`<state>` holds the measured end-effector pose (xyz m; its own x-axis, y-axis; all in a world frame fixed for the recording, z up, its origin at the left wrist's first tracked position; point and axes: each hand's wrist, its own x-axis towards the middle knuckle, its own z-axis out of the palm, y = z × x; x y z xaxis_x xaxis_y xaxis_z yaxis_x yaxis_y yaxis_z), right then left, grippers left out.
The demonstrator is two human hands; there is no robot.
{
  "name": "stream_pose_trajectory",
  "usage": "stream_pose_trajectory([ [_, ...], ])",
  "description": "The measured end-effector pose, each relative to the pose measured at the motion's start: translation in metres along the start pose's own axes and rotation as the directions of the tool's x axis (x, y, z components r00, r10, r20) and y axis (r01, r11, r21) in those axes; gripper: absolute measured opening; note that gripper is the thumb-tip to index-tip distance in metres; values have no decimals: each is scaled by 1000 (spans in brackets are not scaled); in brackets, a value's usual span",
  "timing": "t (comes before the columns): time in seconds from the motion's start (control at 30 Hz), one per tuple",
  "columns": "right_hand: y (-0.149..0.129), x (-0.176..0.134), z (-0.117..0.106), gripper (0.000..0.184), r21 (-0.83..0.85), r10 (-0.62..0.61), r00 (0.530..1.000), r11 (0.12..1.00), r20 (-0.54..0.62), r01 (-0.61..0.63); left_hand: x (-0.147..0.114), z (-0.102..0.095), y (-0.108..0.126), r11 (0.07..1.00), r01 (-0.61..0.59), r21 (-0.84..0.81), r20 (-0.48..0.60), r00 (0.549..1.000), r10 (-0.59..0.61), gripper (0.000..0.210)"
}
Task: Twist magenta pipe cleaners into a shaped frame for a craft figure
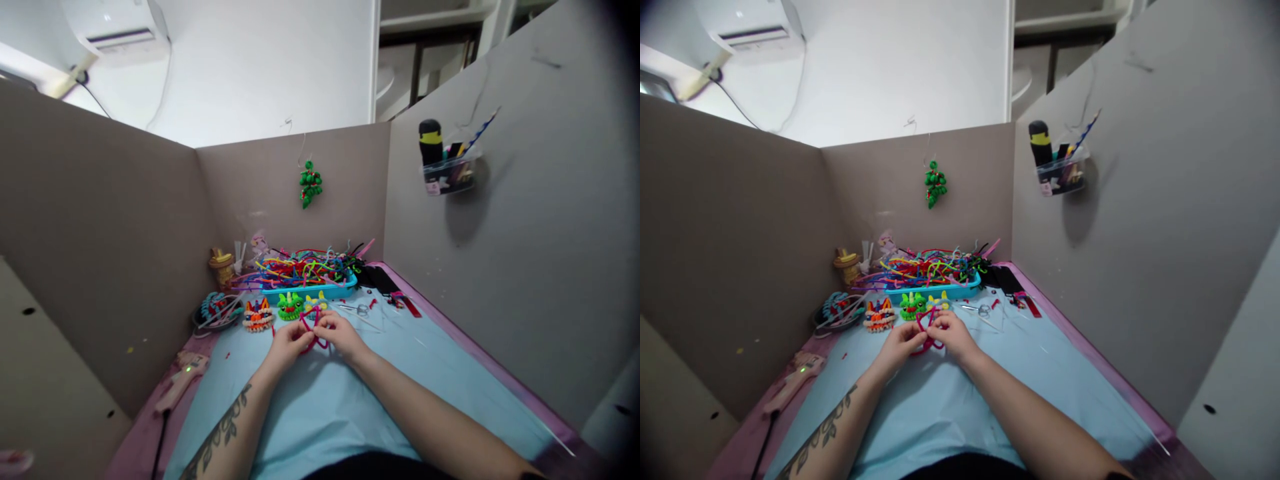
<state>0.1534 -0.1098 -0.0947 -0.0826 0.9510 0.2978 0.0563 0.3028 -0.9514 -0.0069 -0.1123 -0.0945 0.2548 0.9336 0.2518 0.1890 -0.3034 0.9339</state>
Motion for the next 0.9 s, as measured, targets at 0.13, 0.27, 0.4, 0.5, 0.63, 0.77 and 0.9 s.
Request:
stream_pose_trajectory([
  [0.13,4,2,-3,25,-10,-48,999,999,8,48,0,-1,1,988,51,-148,-42,997,-58,31],
  [0.27,4,3,-7,20,-72,-94,995,993,22,96,-1,-2,6,969,77,-237,-38,995,-88,32],
  [0.4,2,2,-6,18,-127,-89,996,988,24,91,-1,-1,5,975,67,-214,-13,997,-71,33],
  [0.5,2,-1,-2,16,-189,-127,992,974,-2,124,0,0,2,986,53,-159,-25,998,-58,35],
  [0.63,5,-6,6,16,-286,-235,971,934,-39,214,-1,1,2,991,22,-130,-53,998,-29,33],
  [0.77,8,-8,11,16,-331,-279,958,913,-73,240,-2,3,3,995,-7,-97,-66,998,0,31],
  [0.9,9,-8,11,16,-344,-300,951,903,-72,258,-3,4,2,997,-1,-82,-69,998,-5,32],
])
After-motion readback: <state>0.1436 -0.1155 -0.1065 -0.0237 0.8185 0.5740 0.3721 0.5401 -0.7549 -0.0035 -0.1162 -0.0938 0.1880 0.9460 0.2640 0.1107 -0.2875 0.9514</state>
